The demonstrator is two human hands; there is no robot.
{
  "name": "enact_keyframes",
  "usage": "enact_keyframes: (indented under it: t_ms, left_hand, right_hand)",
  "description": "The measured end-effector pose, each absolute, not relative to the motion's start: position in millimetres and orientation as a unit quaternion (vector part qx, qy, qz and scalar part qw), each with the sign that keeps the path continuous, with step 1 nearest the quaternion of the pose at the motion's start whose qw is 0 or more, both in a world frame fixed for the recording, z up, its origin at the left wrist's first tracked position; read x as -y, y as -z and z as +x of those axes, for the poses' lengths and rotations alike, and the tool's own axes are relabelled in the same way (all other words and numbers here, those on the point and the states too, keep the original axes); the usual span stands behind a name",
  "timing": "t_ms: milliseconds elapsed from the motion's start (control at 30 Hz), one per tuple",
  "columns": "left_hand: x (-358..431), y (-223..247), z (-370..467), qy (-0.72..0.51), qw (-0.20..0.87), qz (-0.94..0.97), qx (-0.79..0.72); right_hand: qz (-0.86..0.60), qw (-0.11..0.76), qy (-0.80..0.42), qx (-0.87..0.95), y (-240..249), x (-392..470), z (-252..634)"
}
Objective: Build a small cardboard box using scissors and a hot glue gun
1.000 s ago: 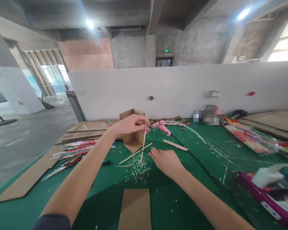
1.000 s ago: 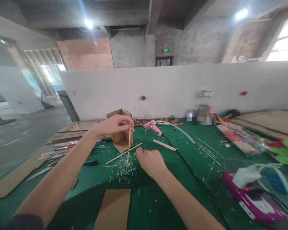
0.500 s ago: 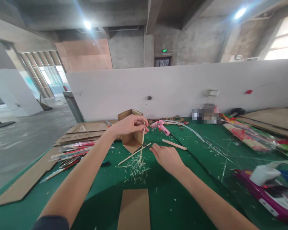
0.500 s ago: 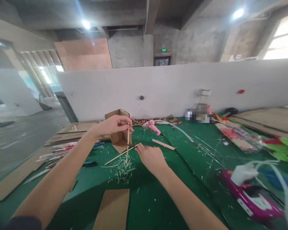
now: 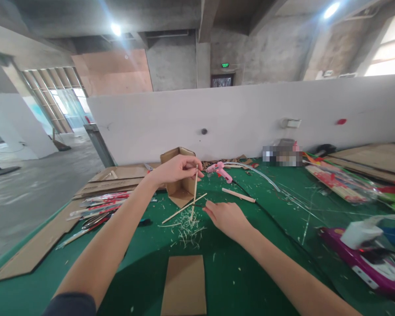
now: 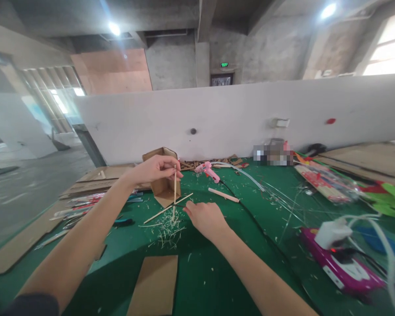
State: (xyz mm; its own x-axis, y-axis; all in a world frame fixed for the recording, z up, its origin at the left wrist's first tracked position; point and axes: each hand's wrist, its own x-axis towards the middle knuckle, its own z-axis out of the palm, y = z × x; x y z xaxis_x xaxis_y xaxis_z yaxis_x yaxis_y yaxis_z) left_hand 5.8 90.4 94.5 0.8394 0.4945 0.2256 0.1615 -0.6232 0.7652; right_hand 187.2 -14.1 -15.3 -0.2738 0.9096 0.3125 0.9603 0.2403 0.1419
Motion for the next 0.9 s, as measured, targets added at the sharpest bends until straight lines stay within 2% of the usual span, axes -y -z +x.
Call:
enact_keyframes:
  t_ms: [267, 467, 700, 900]
  left_hand:
    - [-92, -95, 1, -0.21, 0.417, 0.865, -0.182]
    - [-92, -94, 3, -0.207, 0.409, 0.869, -0.184]
    - [-91, -94, 3, -0.207, 0.401, 0.872, -0.19]
    - [-91, -95, 3, -0.199, 0.407, 0.871, -0.189]
  right_hand:
    - [-0.575, 0.027, 0.141, 0.805, 25, 17, 181]
    - [-0.621, 0.106, 0.17, 0.758, 13, 13, 184]
    - [-0.57, 0.014, 0.139, 0.809, 32, 12, 182]
    - [-0.616, 0.1, 0.169, 0.762, 21, 8, 181]
